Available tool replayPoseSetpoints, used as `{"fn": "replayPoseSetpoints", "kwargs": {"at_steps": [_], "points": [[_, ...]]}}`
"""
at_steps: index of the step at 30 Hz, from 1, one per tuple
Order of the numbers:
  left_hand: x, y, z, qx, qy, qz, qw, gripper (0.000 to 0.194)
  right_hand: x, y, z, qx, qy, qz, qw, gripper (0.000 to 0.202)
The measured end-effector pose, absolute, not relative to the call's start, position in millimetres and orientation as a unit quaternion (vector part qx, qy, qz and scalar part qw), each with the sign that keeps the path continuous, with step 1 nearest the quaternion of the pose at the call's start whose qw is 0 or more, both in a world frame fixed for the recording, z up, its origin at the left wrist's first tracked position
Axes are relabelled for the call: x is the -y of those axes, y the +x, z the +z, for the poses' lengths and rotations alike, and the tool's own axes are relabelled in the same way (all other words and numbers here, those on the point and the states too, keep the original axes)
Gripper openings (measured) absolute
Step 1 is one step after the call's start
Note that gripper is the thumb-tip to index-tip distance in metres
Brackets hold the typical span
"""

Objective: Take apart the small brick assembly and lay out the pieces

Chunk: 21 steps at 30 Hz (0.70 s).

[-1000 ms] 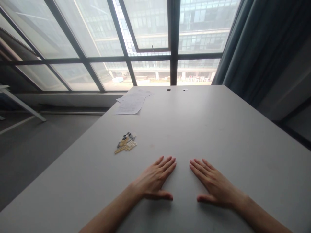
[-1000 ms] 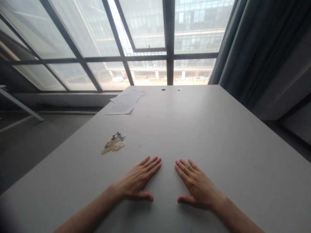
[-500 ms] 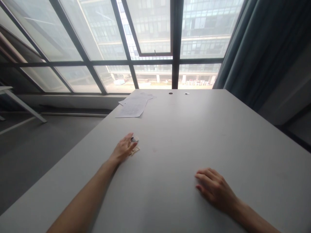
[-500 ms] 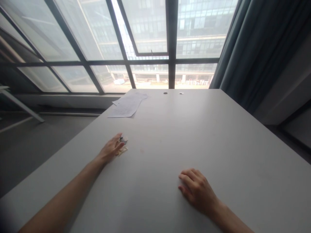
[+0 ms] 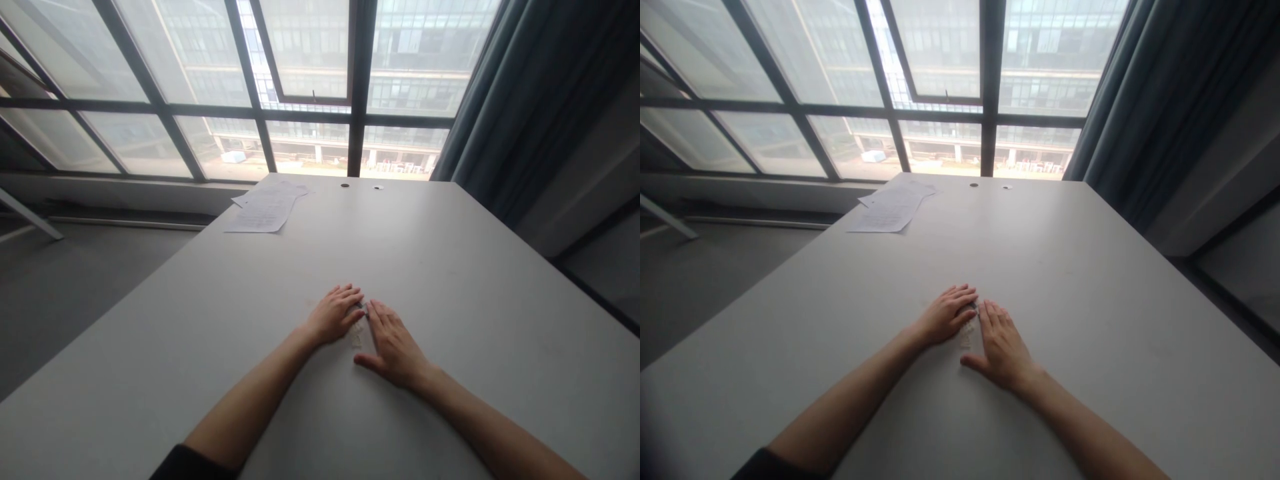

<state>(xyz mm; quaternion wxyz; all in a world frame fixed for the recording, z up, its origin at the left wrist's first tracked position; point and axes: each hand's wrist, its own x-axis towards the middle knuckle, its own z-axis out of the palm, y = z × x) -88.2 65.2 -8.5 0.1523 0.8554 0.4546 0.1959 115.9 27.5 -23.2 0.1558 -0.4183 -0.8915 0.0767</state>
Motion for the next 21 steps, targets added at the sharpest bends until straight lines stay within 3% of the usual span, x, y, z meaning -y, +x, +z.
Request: {"fn": "replayPoseSetpoints", "kwargs": {"at_steps": [4, 10, 16, 21], "points": [[-55, -97, -4, -0.445, 0.841, 0.242, 0.189, 0.052, -43, 97, -25, 0.895, -0.42, 0.082, 0.123, 0.099], [-39, -128, -9, -0.437, 0.879, 0.134, 0.137, 0.092, -60, 97, -17, 0.921, -0.366, 0.092, 0.094, 0.104], [-40, -125, -12, -0.442, 0.889, 0.08, 0.086, 0.082, -79, 100, -13, 0.942, -0.3, 0.115, 0.095, 0.09], [-57, -121, -15, -0.461, 0.88, 0.091, 0.069, 0.076, -83, 104, -19, 0.927, -0.325, 0.102, 0.158, 0.071]]}}
